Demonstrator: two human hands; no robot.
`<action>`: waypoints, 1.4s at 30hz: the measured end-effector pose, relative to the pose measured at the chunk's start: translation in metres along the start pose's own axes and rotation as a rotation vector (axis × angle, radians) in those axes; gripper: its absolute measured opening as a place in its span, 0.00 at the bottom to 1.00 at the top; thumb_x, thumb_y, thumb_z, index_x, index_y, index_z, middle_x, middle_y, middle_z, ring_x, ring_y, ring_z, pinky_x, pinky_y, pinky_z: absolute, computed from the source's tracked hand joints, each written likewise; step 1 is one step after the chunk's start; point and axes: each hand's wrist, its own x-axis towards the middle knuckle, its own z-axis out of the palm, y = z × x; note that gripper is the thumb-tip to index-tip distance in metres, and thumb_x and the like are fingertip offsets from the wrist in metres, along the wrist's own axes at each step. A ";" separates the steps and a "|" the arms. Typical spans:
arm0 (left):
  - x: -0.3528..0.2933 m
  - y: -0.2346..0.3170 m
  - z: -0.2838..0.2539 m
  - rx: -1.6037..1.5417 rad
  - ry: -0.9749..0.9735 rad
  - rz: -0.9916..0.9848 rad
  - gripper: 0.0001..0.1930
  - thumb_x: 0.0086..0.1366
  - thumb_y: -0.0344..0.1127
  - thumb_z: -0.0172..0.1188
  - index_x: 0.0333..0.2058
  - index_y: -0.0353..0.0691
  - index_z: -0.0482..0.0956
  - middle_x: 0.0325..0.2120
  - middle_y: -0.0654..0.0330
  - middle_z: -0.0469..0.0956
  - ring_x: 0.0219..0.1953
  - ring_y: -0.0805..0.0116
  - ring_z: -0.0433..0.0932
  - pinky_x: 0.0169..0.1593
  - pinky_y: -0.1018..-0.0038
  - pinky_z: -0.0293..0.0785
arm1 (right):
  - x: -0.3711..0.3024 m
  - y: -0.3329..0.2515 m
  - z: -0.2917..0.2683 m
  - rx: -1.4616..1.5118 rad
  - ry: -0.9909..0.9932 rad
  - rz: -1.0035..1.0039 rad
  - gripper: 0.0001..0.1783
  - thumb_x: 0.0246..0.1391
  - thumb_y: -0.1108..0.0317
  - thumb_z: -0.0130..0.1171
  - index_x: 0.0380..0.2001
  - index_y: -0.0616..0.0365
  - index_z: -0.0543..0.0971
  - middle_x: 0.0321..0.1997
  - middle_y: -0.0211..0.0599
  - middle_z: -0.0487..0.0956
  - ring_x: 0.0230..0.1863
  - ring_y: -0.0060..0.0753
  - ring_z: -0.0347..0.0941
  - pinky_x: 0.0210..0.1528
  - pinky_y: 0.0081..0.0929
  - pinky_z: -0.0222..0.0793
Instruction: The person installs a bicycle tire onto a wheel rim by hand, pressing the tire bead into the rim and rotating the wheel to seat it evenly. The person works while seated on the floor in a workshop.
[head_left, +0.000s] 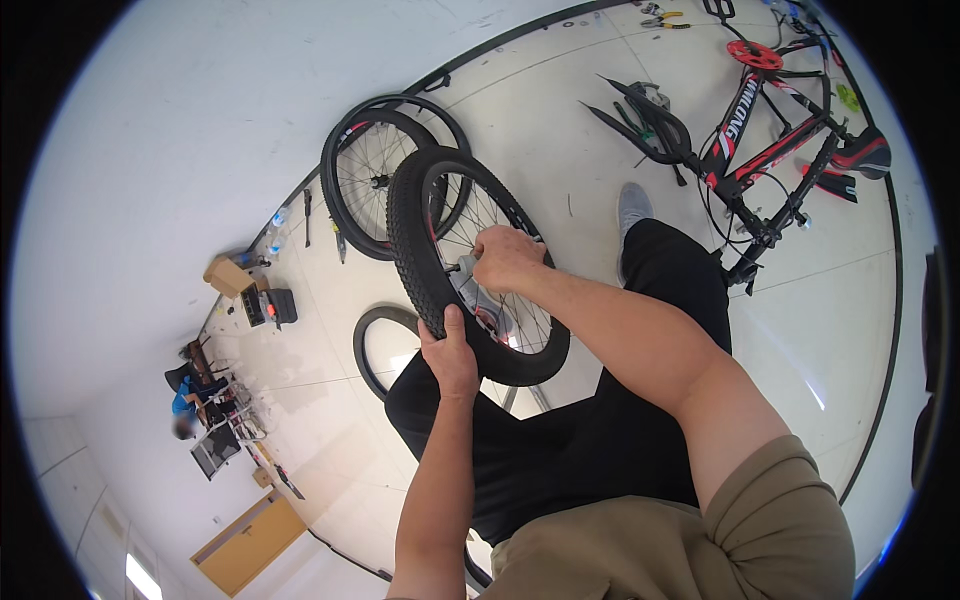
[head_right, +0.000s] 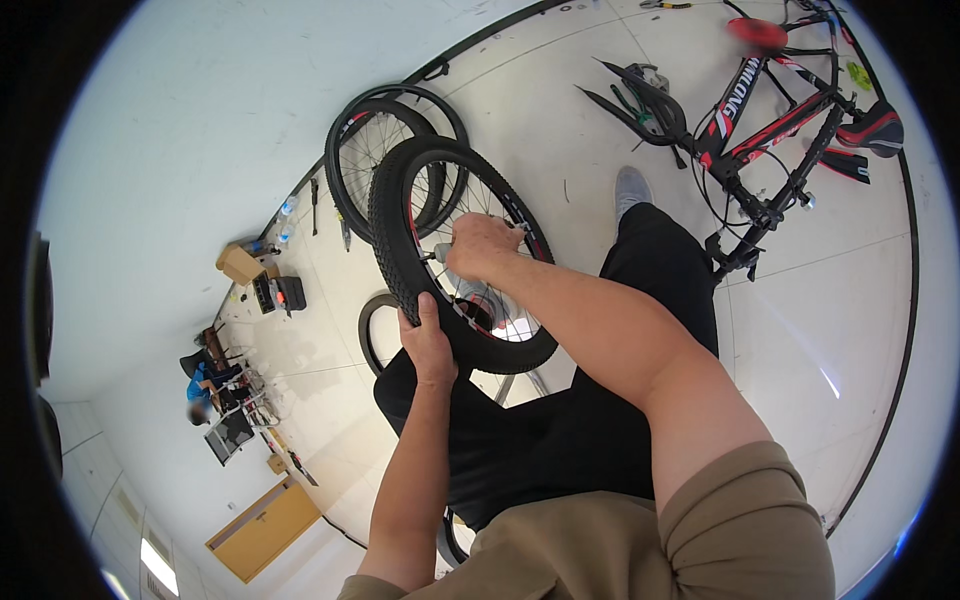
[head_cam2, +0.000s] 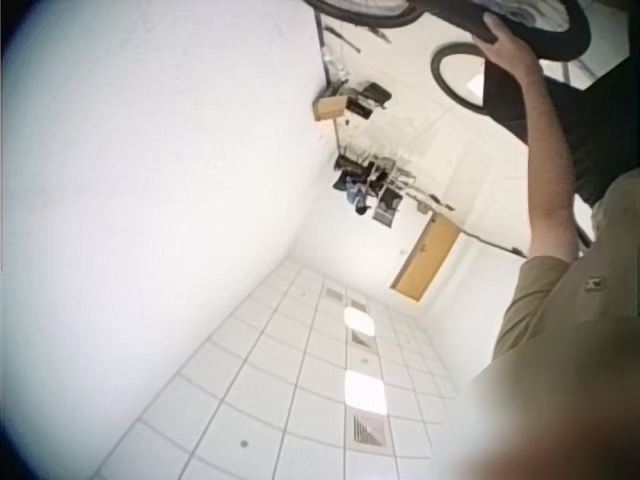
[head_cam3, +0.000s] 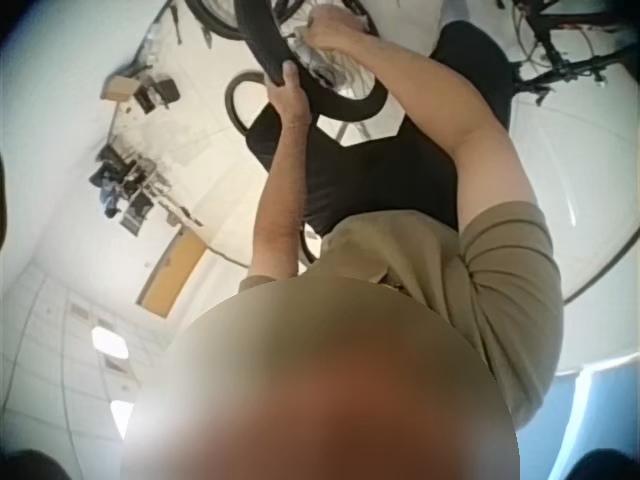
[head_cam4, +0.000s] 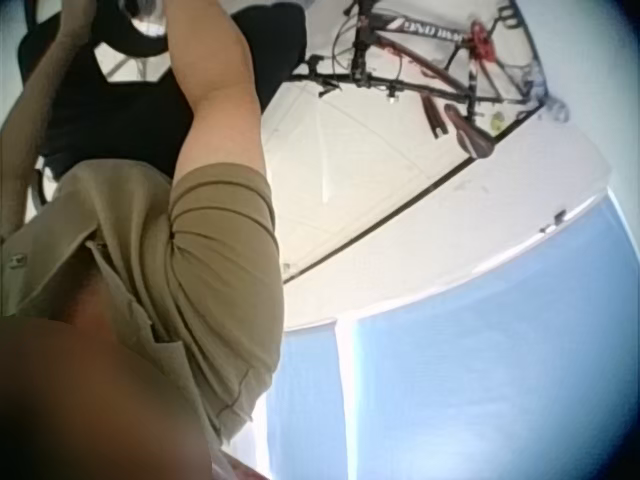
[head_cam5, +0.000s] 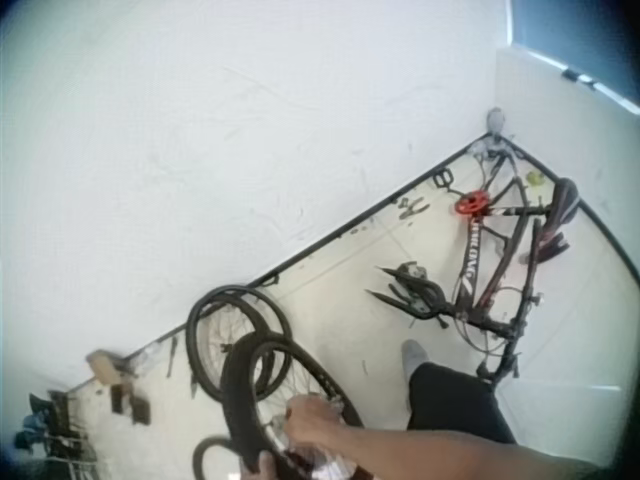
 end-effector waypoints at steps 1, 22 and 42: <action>-0.001 -0.001 0.000 0.012 -0.008 0.010 0.24 0.72 0.47 0.65 0.53 0.33 0.73 0.40 0.61 0.79 0.38 0.73 0.76 0.44 0.74 0.75 | 0.000 0.000 -0.001 0.016 -0.004 0.008 0.17 0.53 0.64 0.65 0.47 0.47 0.86 0.56 0.37 0.83 0.65 0.46 0.74 0.67 0.56 0.60; -0.063 -0.013 -0.032 0.037 -0.143 -0.251 0.28 0.69 0.34 0.67 0.64 0.34 0.67 0.53 0.56 0.78 0.52 0.67 0.77 0.58 0.70 0.73 | -0.013 0.010 0.014 -0.400 -0.312 -0.321 0.21 0.48 0.73 0.63 0.48 0.55 0.87 0.55 0.43 0.85 0.58 0.50 0.80 0.58 0.57 0.66; 0.043 0.088 0.018 -0.001 -0.137 -0.281 0.19 0.72 0.48 0.63 0.40 0.35 0.75 0.26 0.54 0.80 0.21 0.64 0.79 0.24 0.69 0.77 | -0.012 0.015 0.016 -0.557 -0.191 -0.548 0.13 0.46 0.66 0.64 0.36 0.53 0.89 0.45 0.42 0.86 0.56 0.48 0.79 0.54 0.57 0.66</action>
